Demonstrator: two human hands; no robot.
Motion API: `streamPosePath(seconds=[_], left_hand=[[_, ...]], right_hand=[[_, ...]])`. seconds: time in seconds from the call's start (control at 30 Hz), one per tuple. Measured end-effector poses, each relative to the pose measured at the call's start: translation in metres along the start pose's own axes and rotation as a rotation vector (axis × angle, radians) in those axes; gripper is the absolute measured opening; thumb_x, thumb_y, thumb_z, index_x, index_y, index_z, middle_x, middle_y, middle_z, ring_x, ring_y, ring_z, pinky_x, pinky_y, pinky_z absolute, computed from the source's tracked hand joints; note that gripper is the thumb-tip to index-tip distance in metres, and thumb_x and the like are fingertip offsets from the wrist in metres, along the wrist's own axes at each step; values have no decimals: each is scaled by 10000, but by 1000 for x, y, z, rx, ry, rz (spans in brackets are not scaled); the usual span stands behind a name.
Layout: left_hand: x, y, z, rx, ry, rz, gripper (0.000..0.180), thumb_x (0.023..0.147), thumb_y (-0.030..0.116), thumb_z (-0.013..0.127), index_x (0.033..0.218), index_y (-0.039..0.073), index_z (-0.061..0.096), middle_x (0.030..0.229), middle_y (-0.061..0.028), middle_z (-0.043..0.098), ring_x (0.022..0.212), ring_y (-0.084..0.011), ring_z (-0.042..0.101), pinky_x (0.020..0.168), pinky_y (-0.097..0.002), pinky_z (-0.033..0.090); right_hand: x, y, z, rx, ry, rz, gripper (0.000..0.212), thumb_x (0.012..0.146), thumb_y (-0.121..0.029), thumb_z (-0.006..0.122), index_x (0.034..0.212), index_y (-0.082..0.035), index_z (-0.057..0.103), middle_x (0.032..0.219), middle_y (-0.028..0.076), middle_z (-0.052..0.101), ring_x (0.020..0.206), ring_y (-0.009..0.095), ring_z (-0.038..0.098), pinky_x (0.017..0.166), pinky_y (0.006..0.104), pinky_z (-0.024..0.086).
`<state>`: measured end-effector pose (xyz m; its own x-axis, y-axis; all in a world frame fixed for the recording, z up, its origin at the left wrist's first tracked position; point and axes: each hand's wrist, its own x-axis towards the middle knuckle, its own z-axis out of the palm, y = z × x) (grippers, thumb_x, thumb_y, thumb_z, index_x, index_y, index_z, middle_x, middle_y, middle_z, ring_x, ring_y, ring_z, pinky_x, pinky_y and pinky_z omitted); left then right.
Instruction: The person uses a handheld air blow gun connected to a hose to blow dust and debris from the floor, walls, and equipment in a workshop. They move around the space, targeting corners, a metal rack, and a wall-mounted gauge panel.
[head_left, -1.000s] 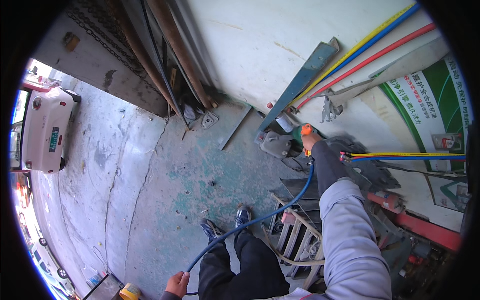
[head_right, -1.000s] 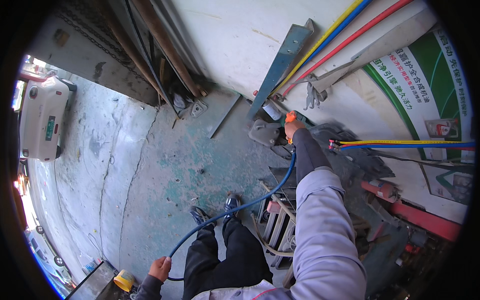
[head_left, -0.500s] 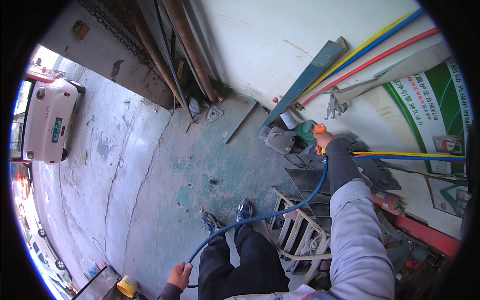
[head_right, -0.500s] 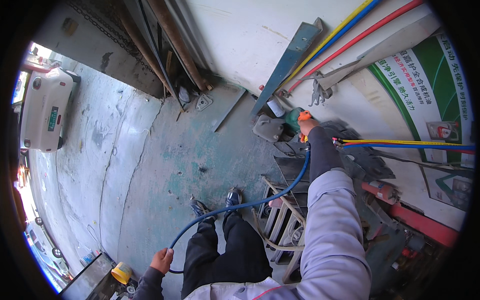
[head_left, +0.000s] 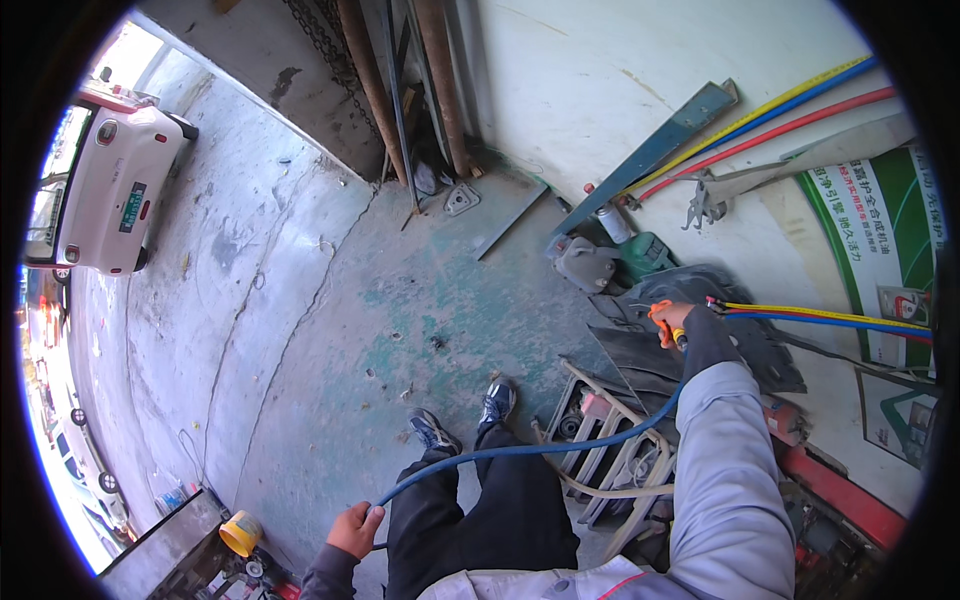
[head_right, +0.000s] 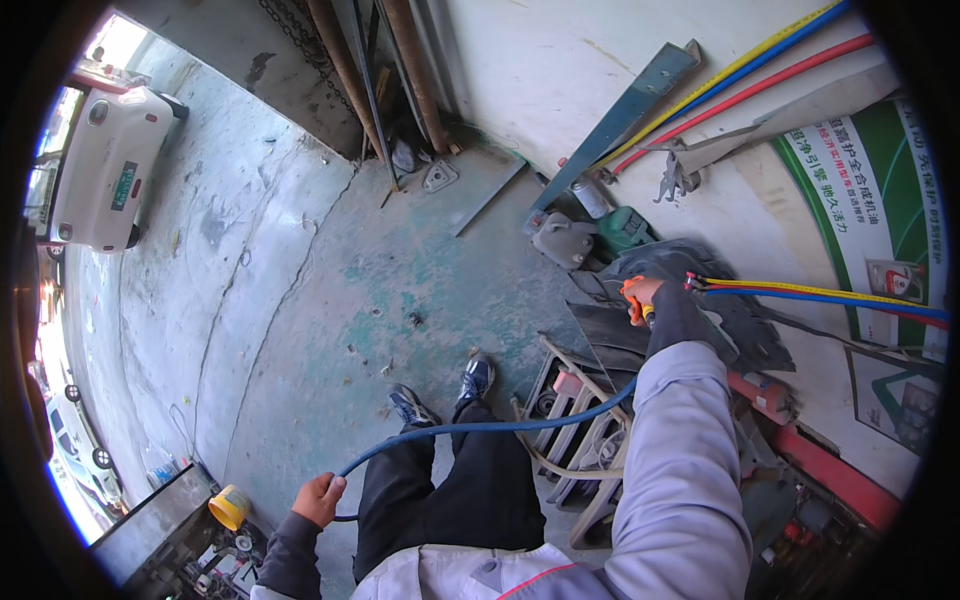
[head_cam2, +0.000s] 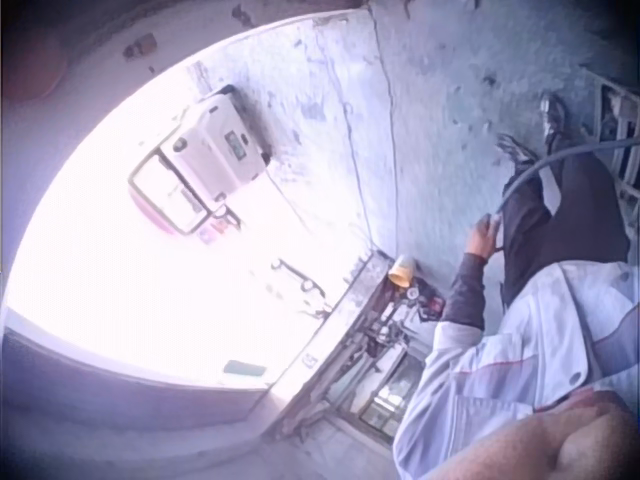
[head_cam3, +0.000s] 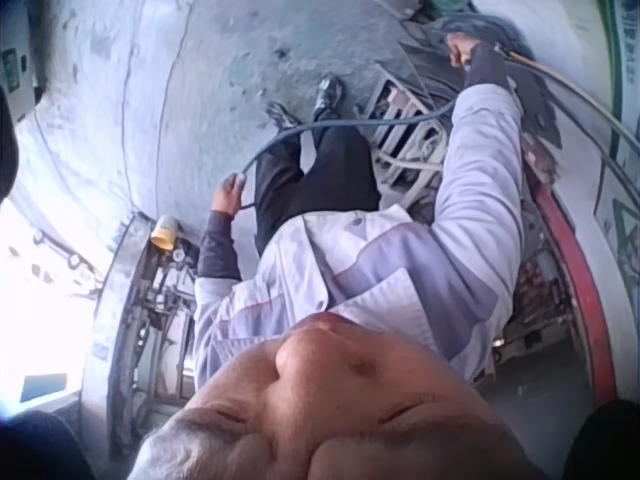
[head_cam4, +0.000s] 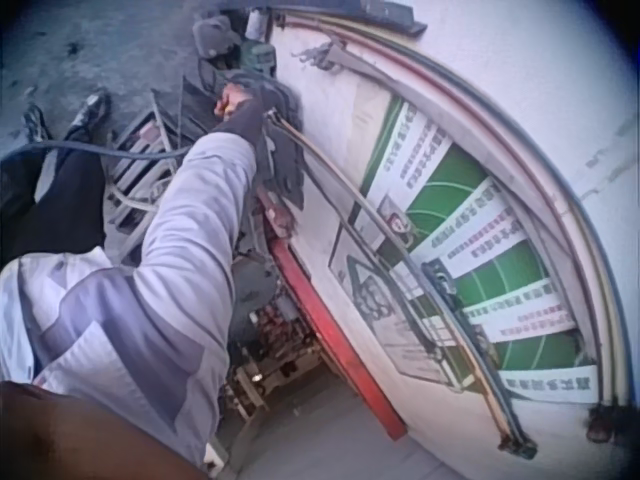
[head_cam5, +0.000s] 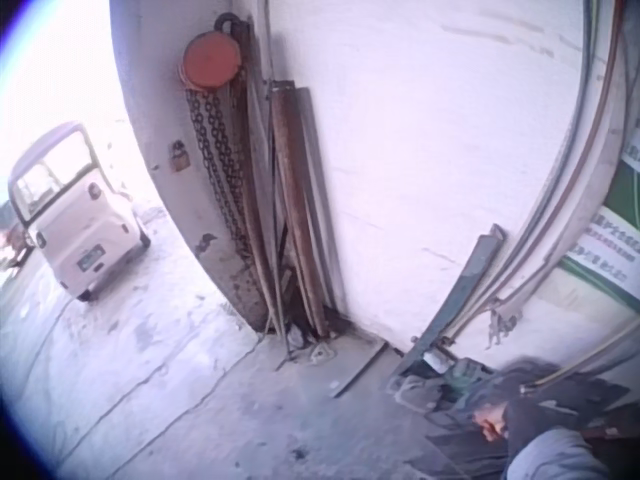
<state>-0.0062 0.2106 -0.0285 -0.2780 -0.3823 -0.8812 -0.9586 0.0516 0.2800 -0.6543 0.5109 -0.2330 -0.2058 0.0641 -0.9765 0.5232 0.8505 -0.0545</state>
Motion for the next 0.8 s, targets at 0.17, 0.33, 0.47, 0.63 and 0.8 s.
streamPosePath(seconds=[0.17, 0.33, 0.47, 0.63, 0.8], left_hand=[[-19, -30, -17, -6, 64, 54, 464, 1002, 392, 539, 733, 17, 495, 597, -32, 428, 594, -130, 393, 540, -358, 364], [-32, -75, -26, -20, 108, 54, 498, 988, 428, 553, 745, -6, 517, 581, -161, 465, 538, -238, 435, 539, -407, 381], [-42, -125, -37, -36, 147, 71, 509, 988, 438, 550, 746, -9, 517, 583, -154, 468, 540, -232, 438, 538, -400, 382], [-49, -196, -61, -46, 161, 119, 511, 988, 445, 549, 769, -17, 542, 587, -116, 466, 563, -195, 435, 551, -394, 395], [-37, -244, -89, 44, 158, 115, 520, 985, 442, 547, 758, -26, 549, 601, -148, 498, 576, -215, 469, 570, -406, 412]], right_hand=[[-4, -8, 33, -35, 47, -38, 235, 959, -297, 578, 982, -64, 568, 730, 117, 631, 565, 225, 631, 481, 398, 567], [-37, -5, 85, -58, 125, -40, 297, 947, -331, 607, 839, -55, 610, 687, 104, 639, 533, 213, 632, 467, 360, 572], [-70, 13, 133, -112, -64, -11, 257, 974, -310, 551, 1007, -58, 589, 746, 118, 646, 563, 246, 639, 470, 399, 572], [-92, 63, 200, -24, -64, -71, 382, 997, -397, 507, 885, -45, 603, 697, 131, 652, 520, 246, 646, 476, 385, 545], [-107, 146, 286, 79, -118, -147, 309, 962, -302, 553, 1088, -20, 559, 699, 177, 656, 531, 302, 656, 443, 426, 557]])
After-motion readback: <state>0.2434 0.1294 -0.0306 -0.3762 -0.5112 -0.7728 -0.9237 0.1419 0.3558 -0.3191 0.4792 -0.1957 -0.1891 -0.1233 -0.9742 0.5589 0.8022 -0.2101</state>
